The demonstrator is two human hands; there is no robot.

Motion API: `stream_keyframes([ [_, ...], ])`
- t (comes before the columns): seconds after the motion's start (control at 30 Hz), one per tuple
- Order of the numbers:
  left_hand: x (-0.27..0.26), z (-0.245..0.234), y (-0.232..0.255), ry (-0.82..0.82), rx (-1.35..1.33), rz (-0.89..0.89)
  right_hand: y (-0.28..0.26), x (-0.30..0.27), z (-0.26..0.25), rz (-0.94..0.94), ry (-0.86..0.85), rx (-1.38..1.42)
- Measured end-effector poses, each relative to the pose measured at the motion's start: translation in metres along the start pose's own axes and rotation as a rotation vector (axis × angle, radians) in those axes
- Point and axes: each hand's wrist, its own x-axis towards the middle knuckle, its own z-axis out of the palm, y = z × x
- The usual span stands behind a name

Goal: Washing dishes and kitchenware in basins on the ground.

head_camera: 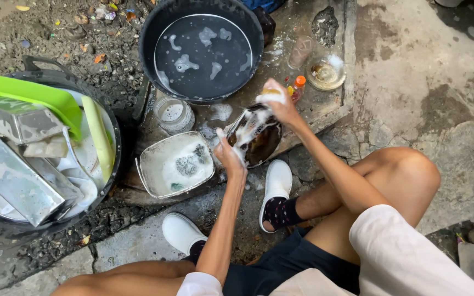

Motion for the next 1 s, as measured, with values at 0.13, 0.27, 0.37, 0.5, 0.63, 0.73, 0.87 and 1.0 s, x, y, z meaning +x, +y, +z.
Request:
stream_keyframes([
  [0.13,0.015,-0.005,-0.006,-0.029,-0.035,-0.018,0.000,-0.001,-0.004,-0.131,-0.035,-0.055],
  [0.27,0.013,0.001,-0.010,-0.228,0.268,0.403,-0.087,-0.023,0.032,-0.100,-0.129,-0.499],
  [0.37,-0.001,0.010,0.010,-0.212,0.358,0.443,-0.077,-0.040,0.046,-0.297,-0.157,-0.620],
  [0.5,0.002,0.010,0.007,0.058,0.164,0.007,-0.101,-0.051,0.049,-0.749,0.162,-0.828],
  [0.63,0.002,0.004,-0.001,0.133,0.066,-0.126,-0.043,-0.059,0.040,-0.444,0.266,-0.675],
  [0.73,0.010,-0.003,-0.016,0.089,0.034,-0.146,-0.025,-0.057,0.025,-0.524,0.056,-0.605],
  [0.87,0.000,0.011,0.019,0.090,-0.084,-0.137,-0.014,-0.046,0.016,-0.103,0.203,-0.433],
  [1.0,0.002,0.011,-0.006,0.077,-0.086,-0.112,-0.104,-0.068,0.041,-0.687,-0.004,-0.604],
])
